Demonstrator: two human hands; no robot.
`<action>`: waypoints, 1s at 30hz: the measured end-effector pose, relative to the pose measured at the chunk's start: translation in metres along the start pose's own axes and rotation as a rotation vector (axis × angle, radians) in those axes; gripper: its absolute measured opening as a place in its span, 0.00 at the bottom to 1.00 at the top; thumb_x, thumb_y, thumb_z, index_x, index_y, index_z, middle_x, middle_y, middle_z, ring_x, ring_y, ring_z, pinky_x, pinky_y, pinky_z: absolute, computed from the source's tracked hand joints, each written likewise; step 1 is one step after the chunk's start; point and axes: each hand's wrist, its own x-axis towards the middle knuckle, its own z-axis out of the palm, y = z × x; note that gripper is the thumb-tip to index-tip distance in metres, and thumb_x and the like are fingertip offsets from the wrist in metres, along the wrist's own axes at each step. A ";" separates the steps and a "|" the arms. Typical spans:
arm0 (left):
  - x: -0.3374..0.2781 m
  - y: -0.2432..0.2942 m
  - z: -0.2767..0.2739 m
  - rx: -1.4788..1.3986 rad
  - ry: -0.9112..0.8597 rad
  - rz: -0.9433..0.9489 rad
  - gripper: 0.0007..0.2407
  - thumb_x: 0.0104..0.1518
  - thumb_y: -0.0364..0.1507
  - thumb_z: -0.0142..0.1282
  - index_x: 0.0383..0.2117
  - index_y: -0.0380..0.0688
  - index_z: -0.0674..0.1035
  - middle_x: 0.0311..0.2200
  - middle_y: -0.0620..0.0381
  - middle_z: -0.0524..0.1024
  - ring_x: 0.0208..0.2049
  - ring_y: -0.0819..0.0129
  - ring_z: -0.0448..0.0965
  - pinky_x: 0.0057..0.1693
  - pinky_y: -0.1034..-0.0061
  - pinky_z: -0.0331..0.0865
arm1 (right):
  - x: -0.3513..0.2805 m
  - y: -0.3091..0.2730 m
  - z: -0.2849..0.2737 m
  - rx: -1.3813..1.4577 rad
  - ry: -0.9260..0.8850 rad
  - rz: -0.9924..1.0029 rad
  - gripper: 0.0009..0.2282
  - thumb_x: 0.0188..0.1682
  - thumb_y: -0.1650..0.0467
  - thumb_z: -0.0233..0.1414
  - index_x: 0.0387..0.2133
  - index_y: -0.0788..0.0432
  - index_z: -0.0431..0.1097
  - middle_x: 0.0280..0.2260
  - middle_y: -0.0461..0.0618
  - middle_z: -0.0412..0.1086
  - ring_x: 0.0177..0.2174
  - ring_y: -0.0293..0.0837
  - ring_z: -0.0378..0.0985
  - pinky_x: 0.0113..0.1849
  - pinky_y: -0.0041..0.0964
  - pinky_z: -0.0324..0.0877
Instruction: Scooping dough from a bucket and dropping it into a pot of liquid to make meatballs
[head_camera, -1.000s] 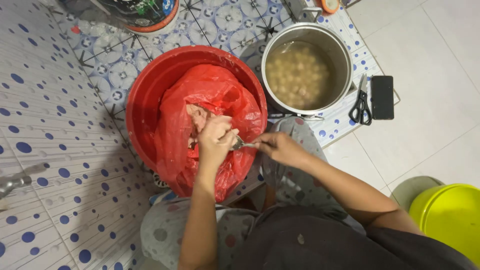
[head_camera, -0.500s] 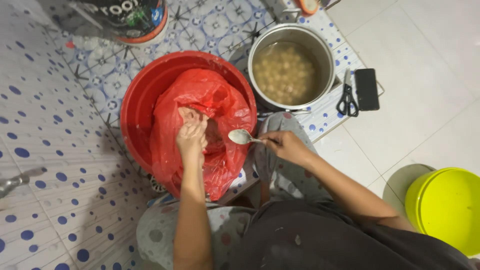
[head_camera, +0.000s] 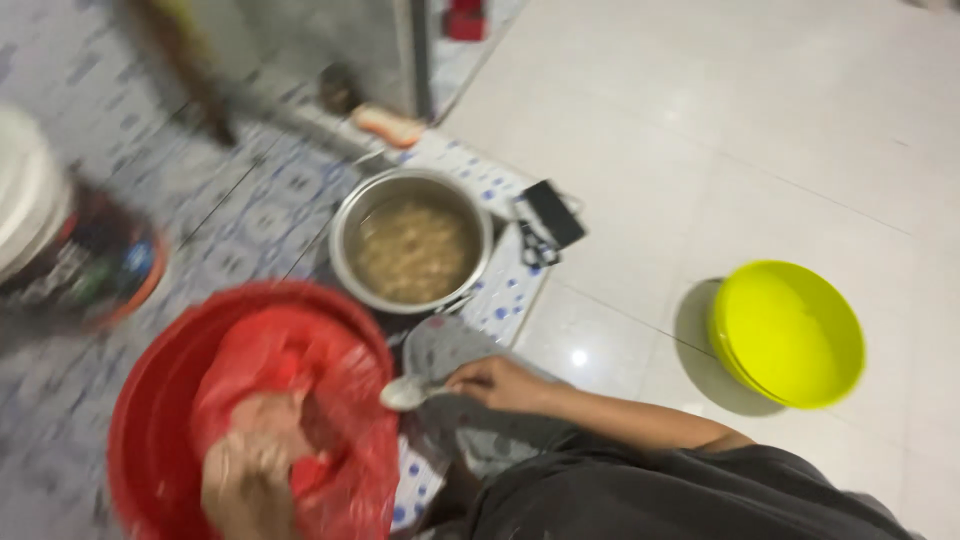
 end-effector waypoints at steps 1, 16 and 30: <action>0.008 -0.009 0.006 0.126 0.047 -0.011 0.17 0.72 0.30 0.43 0.20 0.54 0.59 0.16 0.65 0.54 0.20 0.74 0.57 0.31 0.77 0.54 | -0.002 -0.007 -0.004 -0.004 -0.043 0.050 0.08 0.55 0.69 0.52 0.43 0.56 0.78 0.41 0.45 0.80 0.40 0.36 0.80 0.45 0.32 0.72; 0.005 -0.030 0.001 0.724 0.560 0.062 0.03 0.57 0.27 0.45 0.26 0.47 0.71 0.23 0.64 0.65 0.23 0.76 0.62 0.28 0.81 0.58 | 0.000 -0.041 0.006 -0.007 -0.137 0.205 0.10 0.57 0.67 0.50 0.46 0.52 0.78 0.35 0.39 0.78 0.31 0.31 0.73 0.34 0.29 0.64; 0.004 -0.026 -0.007 1.392 0.445 0.441 0.19 0.55 0.34 0.72 0.11 0.42 0.75 0.10 0.62 0.63 0.10 0.77 0.63 0.19 0.80 0.63 | 0.013 -0.025 0.034 -0.106 -0.146 0.051 0.09 0.54 0.68 0.52 0.44 0.52 0.78 0.40 0.43 0.81 0.39 0.36 0.82 0.43 0.33 0.73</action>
